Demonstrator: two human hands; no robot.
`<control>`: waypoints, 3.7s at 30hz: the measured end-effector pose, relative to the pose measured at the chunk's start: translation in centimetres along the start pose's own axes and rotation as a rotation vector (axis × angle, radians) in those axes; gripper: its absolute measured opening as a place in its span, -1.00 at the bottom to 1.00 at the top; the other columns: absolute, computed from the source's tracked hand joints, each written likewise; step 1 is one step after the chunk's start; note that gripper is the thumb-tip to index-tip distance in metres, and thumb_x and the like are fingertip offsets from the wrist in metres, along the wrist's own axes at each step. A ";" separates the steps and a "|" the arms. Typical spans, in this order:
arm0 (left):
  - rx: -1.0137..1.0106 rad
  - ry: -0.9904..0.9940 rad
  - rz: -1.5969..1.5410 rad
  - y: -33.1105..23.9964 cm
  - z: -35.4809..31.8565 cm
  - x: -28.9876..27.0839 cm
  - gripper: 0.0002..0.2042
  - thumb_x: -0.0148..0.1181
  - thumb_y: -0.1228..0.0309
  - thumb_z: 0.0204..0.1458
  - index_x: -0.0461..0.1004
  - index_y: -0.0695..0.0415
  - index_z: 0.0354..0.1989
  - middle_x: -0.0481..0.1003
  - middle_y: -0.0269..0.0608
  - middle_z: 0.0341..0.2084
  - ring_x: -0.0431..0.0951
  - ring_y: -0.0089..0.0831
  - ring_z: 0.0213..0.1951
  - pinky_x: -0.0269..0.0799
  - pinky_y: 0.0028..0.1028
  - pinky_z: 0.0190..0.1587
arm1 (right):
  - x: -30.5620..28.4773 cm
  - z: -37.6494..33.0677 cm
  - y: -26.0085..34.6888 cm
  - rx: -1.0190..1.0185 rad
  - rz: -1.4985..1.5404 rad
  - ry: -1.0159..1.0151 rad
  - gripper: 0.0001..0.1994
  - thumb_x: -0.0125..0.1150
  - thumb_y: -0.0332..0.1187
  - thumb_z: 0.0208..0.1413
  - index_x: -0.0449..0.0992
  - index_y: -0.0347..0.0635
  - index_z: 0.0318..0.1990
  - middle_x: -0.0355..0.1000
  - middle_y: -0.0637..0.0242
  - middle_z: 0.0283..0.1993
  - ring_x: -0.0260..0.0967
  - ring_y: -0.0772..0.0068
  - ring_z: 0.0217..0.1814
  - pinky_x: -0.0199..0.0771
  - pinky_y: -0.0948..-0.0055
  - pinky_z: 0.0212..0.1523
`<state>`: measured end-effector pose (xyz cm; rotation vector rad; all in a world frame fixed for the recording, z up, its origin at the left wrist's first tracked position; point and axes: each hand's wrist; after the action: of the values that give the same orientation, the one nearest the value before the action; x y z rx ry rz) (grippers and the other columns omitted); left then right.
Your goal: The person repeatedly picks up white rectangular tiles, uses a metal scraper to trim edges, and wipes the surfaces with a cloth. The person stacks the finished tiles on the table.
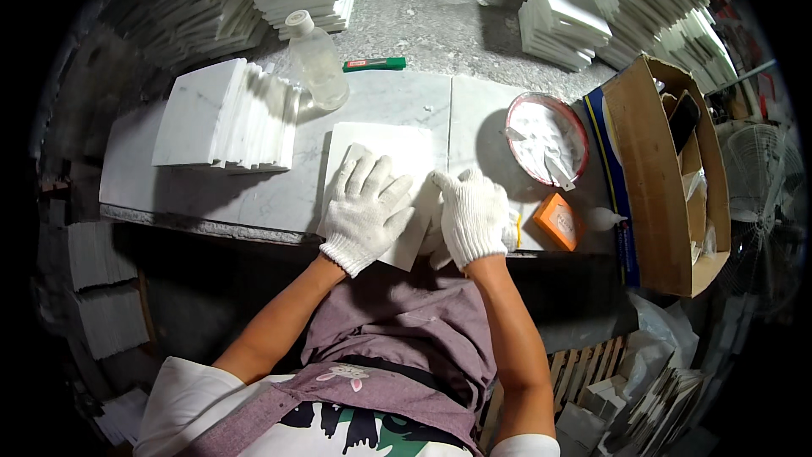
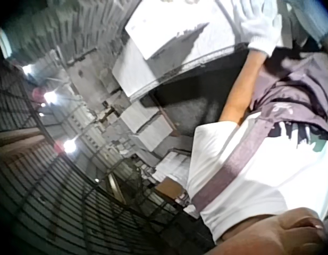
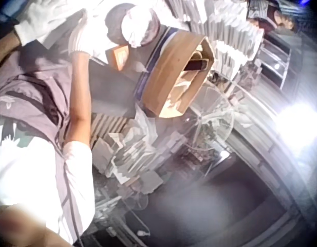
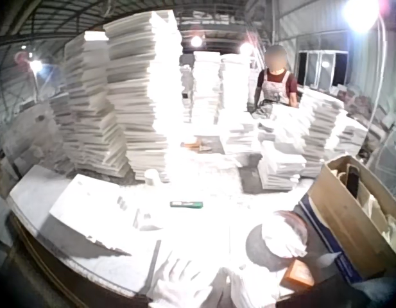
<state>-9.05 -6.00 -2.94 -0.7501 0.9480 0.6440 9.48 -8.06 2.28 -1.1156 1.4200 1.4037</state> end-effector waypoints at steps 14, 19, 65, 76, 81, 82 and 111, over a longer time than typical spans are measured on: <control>0.027 -0.017 0.028 0.3 -0.1 0.3 -0.58 0.21 0.06 -0.04 0.53 -0.10 0.01 0.33 -0.09 0.13 0.19 -0.07 0.24 -0.04 -0.07 0.37 | -0.7 0.0 -0.6 -0.005 0.012 0.044 -0.74 0.04 -0.37 0.08 0.62 0.11 -0.14 0.46 0.09 -0.30 0.47 0.01 -0.28 0.47 0.16 -0.24; 0.031 0.006 0.012 0.4 0.0 -0.2 -0.56 0.18 0.04 -0.03 0.52 -0.08 0.03 0.34 -0.08 0.12 0.20 -0.06 0.24 -0.04 -0.07 0.37 | -2.2 -4.2 -1.5 0.074 0.265 0.159 -0.76 0.09 -0.32 0.12 0.64 0.09 -0.12 0.47 0.17 -0.27 0.48 0.12 -0.20 0.46 0.23 -0.20; -0.530 -0.625 -0.819 13.4 12.1 1.2 -0.26 0.46 0.51 -0.23 0.19 0.19 0.18 0.39 -0.12 0.02 0.41 -0.30 0.04 0.32 -0.32 0.13 | 3.9 -17.0 -2.6 0.289 0.751 0.098 -0.67 0.22 -0.20 0.09 0.57 0.24 0.05 0.50 0.34 -0.23 0.49 0.28 -0.16 0.47 0.41 -0.10; -0.538 -0.561 -0.788 13.6 12.4 1.8 -0.28 0.49 0.46 -0.25 0.23 0.13 0.15 0.43 -0.16 -0.03 0.45 -0.30 0.00 0.38 -0.34 0.08 | 3.6 -18.3 -2.3 0.301 0.780 0.126 -0.68 0.19 -0.23 0.13 0.57 0.24 0.06 0.51 0.37 -0.12 0.47 0.29 -0.05 0.45 0.43 0.00; -0.407 -0.215 -0.422 11.7 8.4 -3.0 -0.21 0.53 0.34 -0.34 0.26 0.11 0.16 0.40 -0.12 -0.07 0.43 -0.19 0.01 0.36 -0.27 0.10 | 4.6 -18.7 -3.1 0.327 0.834 0.128 -0.69 0.21 -0.22 0.11 0.58 0.21 0.04 0.49 0.32 -0.19 0.47 0.27 -0.11 0.46 0.42 -0.07; -0.285 -0.159 -0.252 9.0 8.2 -5.3 -0.20 0.53 0.31 -0.35 0.26 0.10 0.17 0.40 -0.10 -0.07 0.42 -0.16 0.01 0.35 -0.23 0.11 | 5.4 -18.9 -3.3 0.317 0.842 0.082 -0.69 0.22 -0.22 0.10 0.59 0.20 0.03 0.49 0.31 -0.23 0.48 0.24 -0.15 0.46 0.39 -0.11; -0.089 0.493 0.422 0.6 4.1 -9.9 -0.38 0.32 -0.01 -0.22 0.41 -0.14 0.10 0.42 -0.16 -0.28 0.49 -0.17 -0.15 0.45 -0.19 -0.15 | 4.6 -18.0 -2.2 0.278 0.786 0.041 -0.71 0.25 -0.31 0.07 0.61 0.14 -0.02 0.48 0.28 -0.27 0.47 0.21 -0.24 0.46 0.36 -0.21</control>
<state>-11.90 -3.98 7.17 -0.8120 1.5640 0.8929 10.84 -26.20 -2.16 -0.4036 2.1355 1.6188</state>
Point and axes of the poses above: each hand's wrist, its own z-axis towards the middle knuckle, its own x-axis out of the palm, y = z × x
